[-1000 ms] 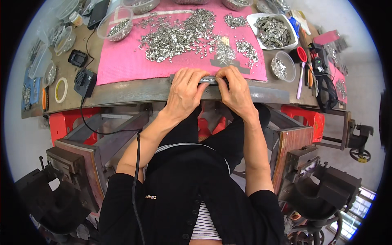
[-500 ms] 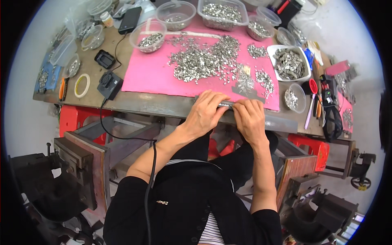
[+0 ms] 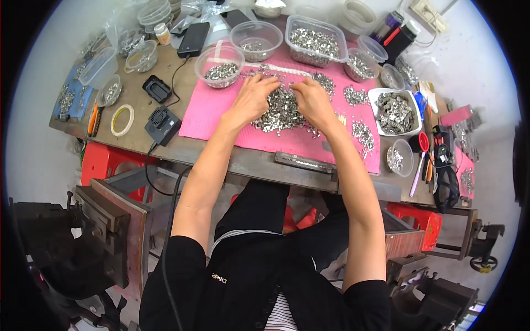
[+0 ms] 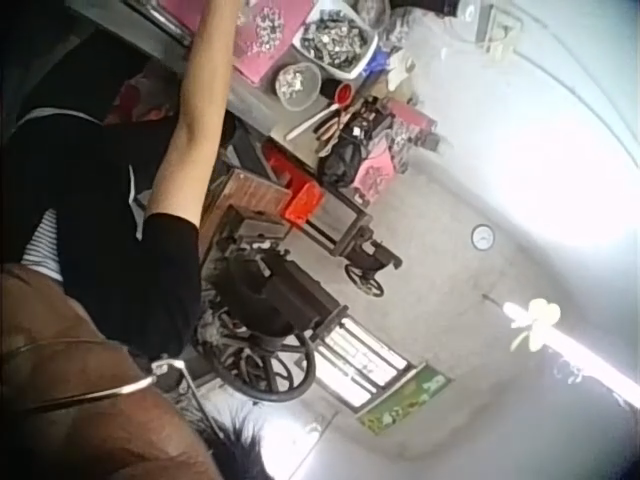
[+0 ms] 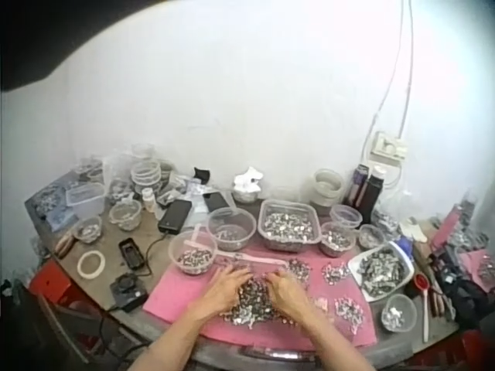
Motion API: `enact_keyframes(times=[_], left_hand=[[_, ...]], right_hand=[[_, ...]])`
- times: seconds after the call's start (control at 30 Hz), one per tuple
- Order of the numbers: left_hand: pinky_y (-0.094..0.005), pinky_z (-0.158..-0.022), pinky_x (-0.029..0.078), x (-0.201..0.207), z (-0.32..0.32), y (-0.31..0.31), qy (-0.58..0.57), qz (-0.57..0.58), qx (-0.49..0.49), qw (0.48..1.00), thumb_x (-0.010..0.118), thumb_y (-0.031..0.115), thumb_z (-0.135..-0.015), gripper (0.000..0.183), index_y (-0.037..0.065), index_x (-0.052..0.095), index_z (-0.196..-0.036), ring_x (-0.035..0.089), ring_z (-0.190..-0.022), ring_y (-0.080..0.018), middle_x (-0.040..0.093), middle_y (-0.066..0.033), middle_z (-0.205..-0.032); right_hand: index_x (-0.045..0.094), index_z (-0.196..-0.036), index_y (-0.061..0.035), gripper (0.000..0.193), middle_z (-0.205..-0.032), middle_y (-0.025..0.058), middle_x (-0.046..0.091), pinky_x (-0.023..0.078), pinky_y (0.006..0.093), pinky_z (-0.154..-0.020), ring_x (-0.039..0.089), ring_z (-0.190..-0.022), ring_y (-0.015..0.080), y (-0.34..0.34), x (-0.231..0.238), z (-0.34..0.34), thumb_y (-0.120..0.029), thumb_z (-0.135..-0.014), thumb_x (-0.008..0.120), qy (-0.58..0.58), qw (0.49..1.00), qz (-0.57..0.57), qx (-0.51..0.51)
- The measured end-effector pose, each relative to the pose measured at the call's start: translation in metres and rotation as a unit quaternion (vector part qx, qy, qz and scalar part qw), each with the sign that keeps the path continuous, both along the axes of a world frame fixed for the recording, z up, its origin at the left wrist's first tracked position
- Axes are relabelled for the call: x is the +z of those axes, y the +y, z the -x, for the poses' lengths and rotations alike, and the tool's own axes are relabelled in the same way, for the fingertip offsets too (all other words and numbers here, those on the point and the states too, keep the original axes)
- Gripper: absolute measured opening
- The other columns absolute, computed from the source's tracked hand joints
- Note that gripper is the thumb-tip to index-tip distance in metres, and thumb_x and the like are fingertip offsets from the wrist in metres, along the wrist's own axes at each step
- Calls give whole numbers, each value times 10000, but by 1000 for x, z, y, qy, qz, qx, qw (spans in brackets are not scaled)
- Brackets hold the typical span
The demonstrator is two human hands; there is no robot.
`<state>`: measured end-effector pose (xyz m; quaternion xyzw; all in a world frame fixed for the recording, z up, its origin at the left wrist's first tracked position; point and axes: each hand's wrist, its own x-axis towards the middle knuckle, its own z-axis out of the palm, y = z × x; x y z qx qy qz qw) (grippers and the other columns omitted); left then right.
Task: The person is selecting small metal pieces, loading them into a guide rail, and using a manual hand-cranked press machine to process them.
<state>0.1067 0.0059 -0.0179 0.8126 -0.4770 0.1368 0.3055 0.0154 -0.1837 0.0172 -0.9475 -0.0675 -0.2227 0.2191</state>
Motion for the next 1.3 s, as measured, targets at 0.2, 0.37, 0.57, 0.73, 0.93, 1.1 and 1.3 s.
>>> enact_keyframes(times=[0.2,0.37,0.57,0.73,0.93,1.1,1.3], left_hand=[[-418,-974,493,7,15,14,25,39,25,999,554,-92,-821,387,11,672,-1174,599,-1104,-352,661,-159,-1169],[-413,-836,508,2,9,17,54,115,30,991,659,-33,-846,202,5,681,-1043,635,-948,-335,618,-153,-971],[-417,-766,516,3,9,16,135,177,41,974,654,-18,-868,85,-11,703,-937,645,-846,-342,610,-161,-898],[-463,-1027,438,-8,4,18,17,73,43,996,560,-55,-823,455,72,692,-1239,562,-1174,-335,666,-72,-1325],[-449,-988,471,-9,8,21,-22,53,16,998,547,-99,-785,449,47,698,-1182,577,-1166,-340,661,-112,-1262],[-406,-887,493,0,15,27,54,92,57,993,616,-41,-893,199,21,711,-1056,614,-994,-325,642,-128,-1051],[-404,-841,514,1,16,26,123,169,73,975,656,25,-890,127,32,742,-984,645,-911,-328,652,-140,-932]], right_hand=[[727,-983,-12,160,-961,205,660,519,480,-851,643,-930,402,17,-10,-25,-95,-849,702,41,997,55,-20],[724,-937,-7,135,-915,179,677,525,468,-836,660,-916,387,15,-6,-26,-104,-843,715,31,999,-1,-9],[725,-886,-5,98,-882,183,694,542,471,-793,683,-852,381,15,15,-1,-81,-844,680,-3,999,-45,1],[720,-942,25,146,-851,162,722,535,399,-701,706,-769,289,12,41,54,-95,-870,680,134,986,-99,-2],[716,-930,11,127,-844,172,703,522,415,-695,686,-760,327,2,21,103,-94,-860,713,151,986,-73,-10],[717,-952,-9,116,-885,157,645,512,456,-724,647,-820,374,9,6,116,-100,-881,711,72,997,22,-10],[729,-1017,-14,144,-906,159,644,510,432,-721,650,-814,358,6,8,121,-56,-884,693,101,991,-90,-20]])
